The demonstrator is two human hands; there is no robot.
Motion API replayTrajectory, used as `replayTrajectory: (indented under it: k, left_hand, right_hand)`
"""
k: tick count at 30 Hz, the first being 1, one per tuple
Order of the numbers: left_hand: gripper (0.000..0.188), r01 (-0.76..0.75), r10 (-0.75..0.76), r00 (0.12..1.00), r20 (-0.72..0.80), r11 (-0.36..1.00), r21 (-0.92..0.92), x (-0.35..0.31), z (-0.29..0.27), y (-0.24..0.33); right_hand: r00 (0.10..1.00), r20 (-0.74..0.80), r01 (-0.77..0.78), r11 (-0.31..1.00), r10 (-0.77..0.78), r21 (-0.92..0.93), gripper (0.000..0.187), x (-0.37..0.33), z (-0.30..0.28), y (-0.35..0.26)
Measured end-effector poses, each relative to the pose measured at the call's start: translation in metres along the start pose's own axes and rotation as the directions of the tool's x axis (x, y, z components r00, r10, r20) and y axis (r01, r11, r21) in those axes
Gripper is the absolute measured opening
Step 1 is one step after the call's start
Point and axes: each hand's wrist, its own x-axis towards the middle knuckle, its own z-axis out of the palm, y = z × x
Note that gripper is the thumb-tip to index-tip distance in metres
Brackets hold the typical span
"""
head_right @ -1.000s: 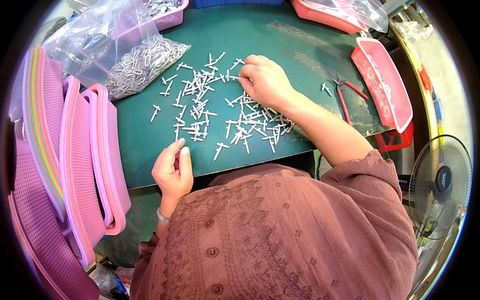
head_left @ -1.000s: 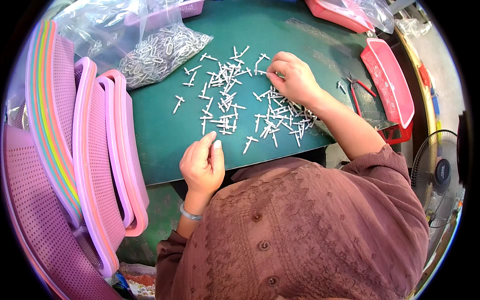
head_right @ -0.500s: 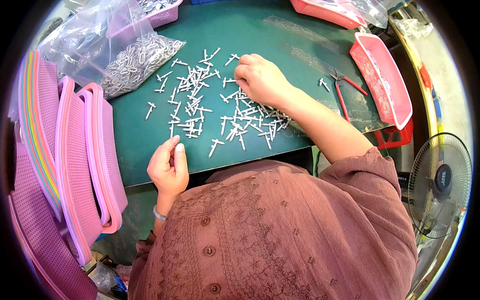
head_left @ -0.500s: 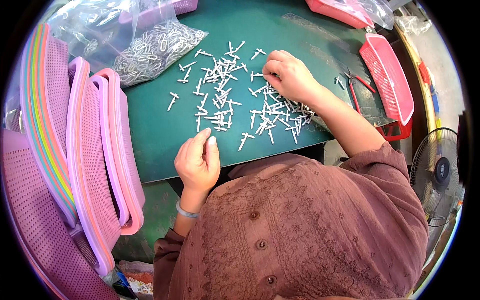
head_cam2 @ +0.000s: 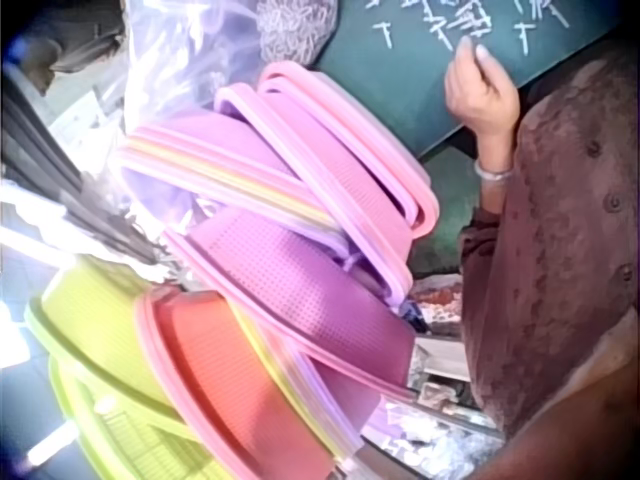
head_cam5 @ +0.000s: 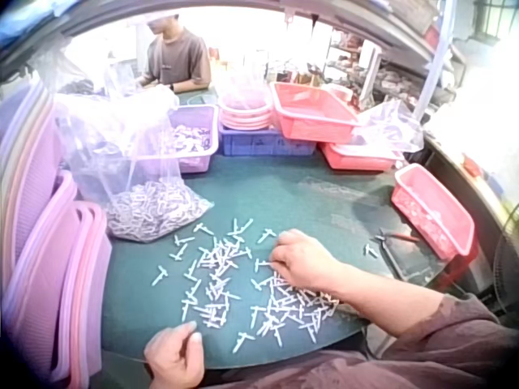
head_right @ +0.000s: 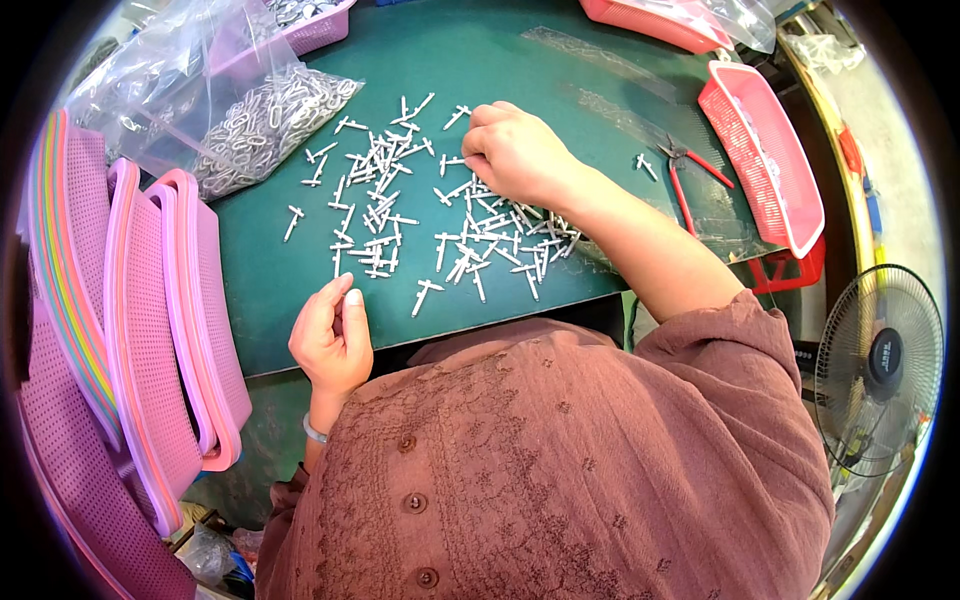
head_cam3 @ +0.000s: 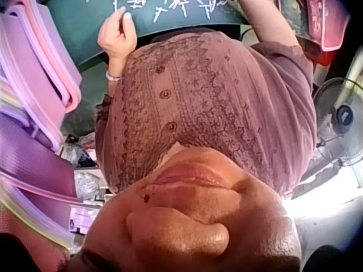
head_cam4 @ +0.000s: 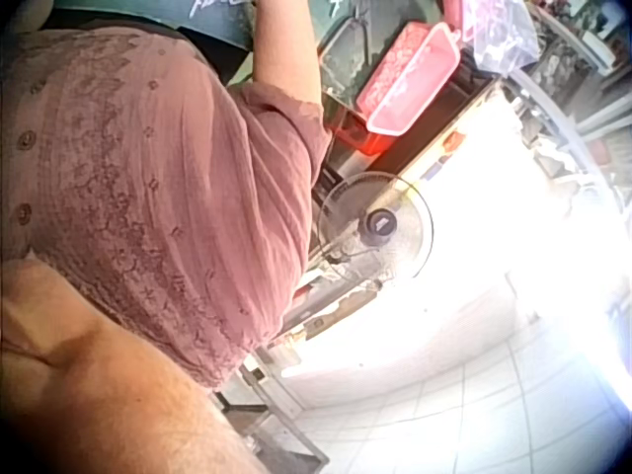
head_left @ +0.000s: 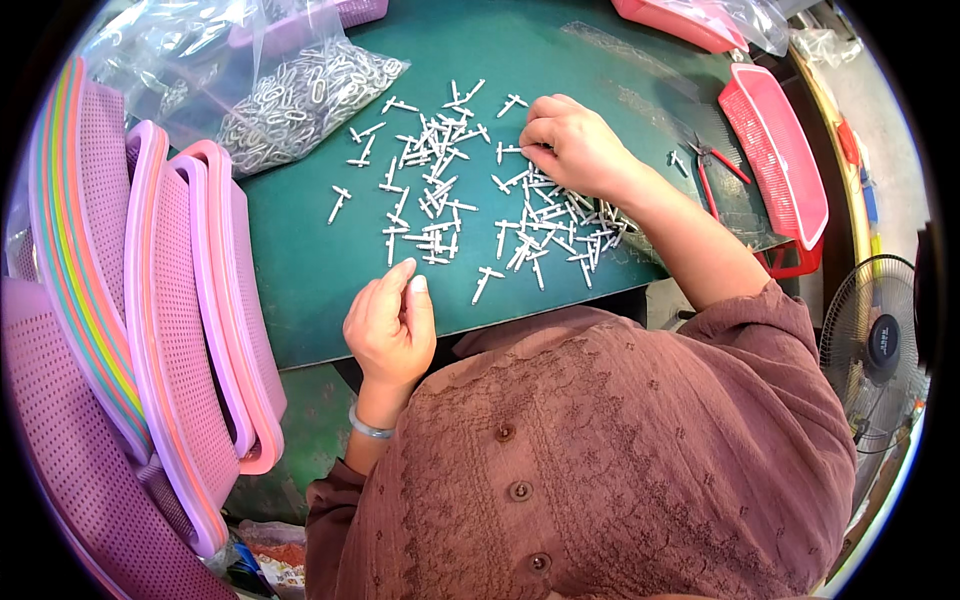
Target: The person uses pliers to trim the excess plastic from small white T-shaped components. The person picks up a component, trims it, and then places it into a pink basket.
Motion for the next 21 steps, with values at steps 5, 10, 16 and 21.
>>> replayTrajectory:
  k: [5,10,16,21]
  left_hand:
    - [0.015,-0.007,0.007,1.0,0.003,1.0,0.006,0.0,0.0,0.0]
    - [0.015,-0.011,0.011,1.0,-0.008,1.0,0.004,0.0,0.001,0.0]
    - [0.015,-0.019,0.019,1.0,-0.009,1.0,0.009,0.001,0.001,0.0]
    - [0.017,-0.004,0.004,1.0,-0.023,1.0,-0.009,0.002,0.002,0.001]
  right_hand:
    - [0.997,0.047,0.055,0.998,-0.055,-0.007,0.006,0.005,-0.003,0.006]
    - [0.989,0.149,0.015,1.0,-0.013,-0.012,0.009,0.016,-0.026,0.028]
    - [0.963,0.058,-0.258,0.964,0.262,-0.069,0.013,0.028,-0.01,0.033]
    - [0.984,-0.063,-0.174,0.982,0.169,-0.073,0.013,0.036,0.008,0.049]
